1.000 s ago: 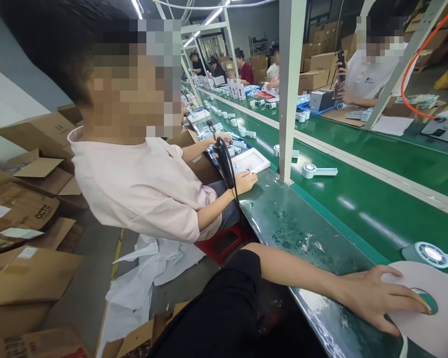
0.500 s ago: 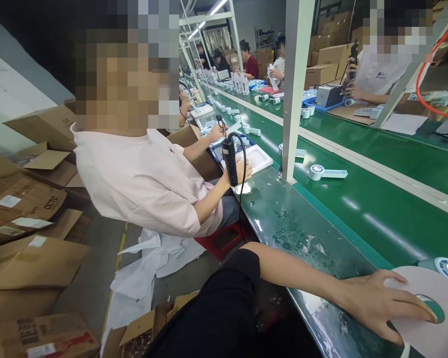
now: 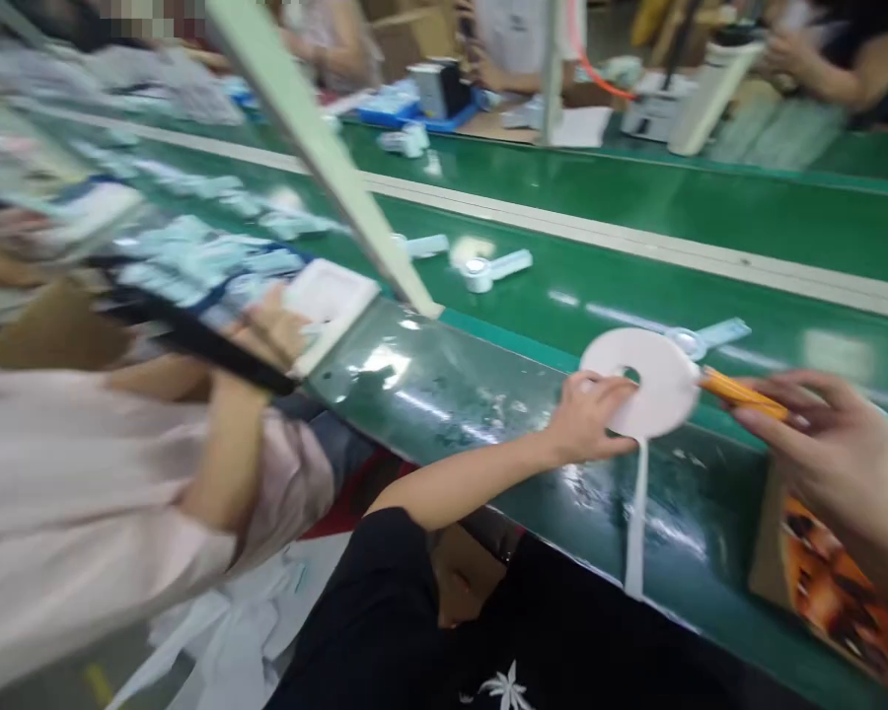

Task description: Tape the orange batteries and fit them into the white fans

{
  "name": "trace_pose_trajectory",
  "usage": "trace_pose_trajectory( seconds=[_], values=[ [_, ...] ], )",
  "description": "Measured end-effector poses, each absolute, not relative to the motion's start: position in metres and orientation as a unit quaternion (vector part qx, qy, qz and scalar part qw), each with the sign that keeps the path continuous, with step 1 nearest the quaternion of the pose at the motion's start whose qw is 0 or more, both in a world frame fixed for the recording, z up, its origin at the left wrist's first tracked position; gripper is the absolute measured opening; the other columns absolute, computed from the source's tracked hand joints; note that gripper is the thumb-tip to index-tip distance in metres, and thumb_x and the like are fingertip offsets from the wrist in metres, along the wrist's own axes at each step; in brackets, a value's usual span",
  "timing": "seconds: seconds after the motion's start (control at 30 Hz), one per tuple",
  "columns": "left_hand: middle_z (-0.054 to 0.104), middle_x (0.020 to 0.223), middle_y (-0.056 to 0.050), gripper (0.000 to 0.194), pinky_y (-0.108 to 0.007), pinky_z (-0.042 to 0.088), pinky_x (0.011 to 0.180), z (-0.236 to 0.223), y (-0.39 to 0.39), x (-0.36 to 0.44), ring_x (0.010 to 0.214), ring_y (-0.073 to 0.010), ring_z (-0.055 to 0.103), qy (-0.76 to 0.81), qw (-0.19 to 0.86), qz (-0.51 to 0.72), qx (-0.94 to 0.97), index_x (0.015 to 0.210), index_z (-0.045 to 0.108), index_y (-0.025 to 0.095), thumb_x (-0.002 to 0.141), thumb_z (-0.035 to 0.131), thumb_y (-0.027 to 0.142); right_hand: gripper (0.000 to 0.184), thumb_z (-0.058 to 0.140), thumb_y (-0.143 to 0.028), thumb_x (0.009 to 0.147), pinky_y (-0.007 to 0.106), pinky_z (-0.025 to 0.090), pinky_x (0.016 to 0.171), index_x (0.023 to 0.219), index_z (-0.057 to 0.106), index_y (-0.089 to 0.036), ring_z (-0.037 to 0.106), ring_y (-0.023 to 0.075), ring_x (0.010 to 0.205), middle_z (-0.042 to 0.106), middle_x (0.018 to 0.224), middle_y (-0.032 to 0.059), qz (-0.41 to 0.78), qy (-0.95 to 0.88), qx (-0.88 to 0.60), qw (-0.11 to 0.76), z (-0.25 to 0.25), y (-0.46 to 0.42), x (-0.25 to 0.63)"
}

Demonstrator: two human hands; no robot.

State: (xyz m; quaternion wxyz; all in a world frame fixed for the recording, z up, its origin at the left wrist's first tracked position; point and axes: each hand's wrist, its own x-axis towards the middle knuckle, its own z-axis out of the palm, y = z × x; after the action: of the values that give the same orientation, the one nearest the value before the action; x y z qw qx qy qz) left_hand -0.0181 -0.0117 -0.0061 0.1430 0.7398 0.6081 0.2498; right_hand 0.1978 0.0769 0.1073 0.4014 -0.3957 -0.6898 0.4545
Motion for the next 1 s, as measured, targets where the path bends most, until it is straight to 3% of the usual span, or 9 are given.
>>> trace_pose_trajectory(
  seconds=[0.1,0.23,0.43,0.57,0.8,1.0],
  values=[
    [0.068,0.154,-0.016,0.075,-0.058,0.039,0.122,-0.012,-0.015,-0.025,0.138,-0.0386,0.051,0.629,0.119,0.27,0.72,0.151,0.064,0.017,0.086,0.083,0.05,0.054,0.112,-0.042,0.061,0.049,0.069,0.085,0.101,0.076,-0.036,0.083,0.0335,0.097,0.085,0.098,0.0107,0.503,-0.64,-0.4,0.421,0.099,0.071,0.217],
    [0.07,0.151,-0.013,0.069,-0.055,0.037,0.12,-0.015,-0.023,-0.026,0.133,-0.0378,0.049,0.614,0.095,0.282,0.731,0.147,0.067,0.017,0.086,0.082,0.047,0.045,0.105,-0.04,0.073,0.042,0.071,0.089,0.106,0.078,-0.028,0.085,0.0271,0.095,0.086,0.101,0.0092,0.525,-0.644,-0.364,0.42,0.092,0.07,0.212],
    [0.072,0.147,-0.013,0.066,-0.054,0.036,0.118,-0.018,-0.026,-0.03,0.131,-0.0375,0.051,0.608,0.048,0.281,0.741,0.147,0.066,0.02,0.086,0.082,0.041,0.05,0.089,-0.054,0.092,0.05,0.07,0.102,0.13,0.072,-0.026,0.083,0.0286,0.108,0.085,0.109,0.0078,0.499,-0.694,-0.395,0.335,0.096,0.062,0.222],
    [0.074,0.146,-0.012,0.063,-0.055,0.037,0.117,-0.019,-0.027,-0.032,0.131,-0.0384,0.05,0.603,0.035,0.282,0.746,0.146,0.067,0.024,0.086,0.081,0.042,0.048,0.084,-0.056,0.096,0.053,0.069,0.103,0.13,0.07,-0.026,0.082,0.0286,0.104,0.085,0.111,0.0084,0.467,-0.73,-0.402,0.296,0.101,0.062,0.229],
    [0.074,0.143,-0.012,0.064,-0.055,0.037,0.115,-0.019,-0.029,-0.031,0.13,-0.039,0.05,0.613,0.043,0.276,0.739,0.144,0.068,0.024,0.084,0.08,0.041,0.046,0.069,-0.066,0.104,0.052,0.07,0.101,0.135,0.072,-0.031,0.08,0.0288,0.113,0.083,0.122,0.0082,0.434,-0.669,-0.434,0.419,0.102,0.075,0.232],
    [0.075,0.143,-0.01,0.059,-0.056,0.036,0.116,-0.022,-0.03,-0.029,0.13,-0.0384,0.051,0.595,0.028,0.278,0.754,0.146,0.068,0.026,0.089,0.078,0.04,0.033,0.066,-0.042,0.107,0.053,0.066,0.105,0.134,0.08,-0.029,0.08,0.0302,0.11,0.084,0.124,0.006,0.339,-0.803,-0.408,0.271,0.092,0.068,0.227]
  ],
)
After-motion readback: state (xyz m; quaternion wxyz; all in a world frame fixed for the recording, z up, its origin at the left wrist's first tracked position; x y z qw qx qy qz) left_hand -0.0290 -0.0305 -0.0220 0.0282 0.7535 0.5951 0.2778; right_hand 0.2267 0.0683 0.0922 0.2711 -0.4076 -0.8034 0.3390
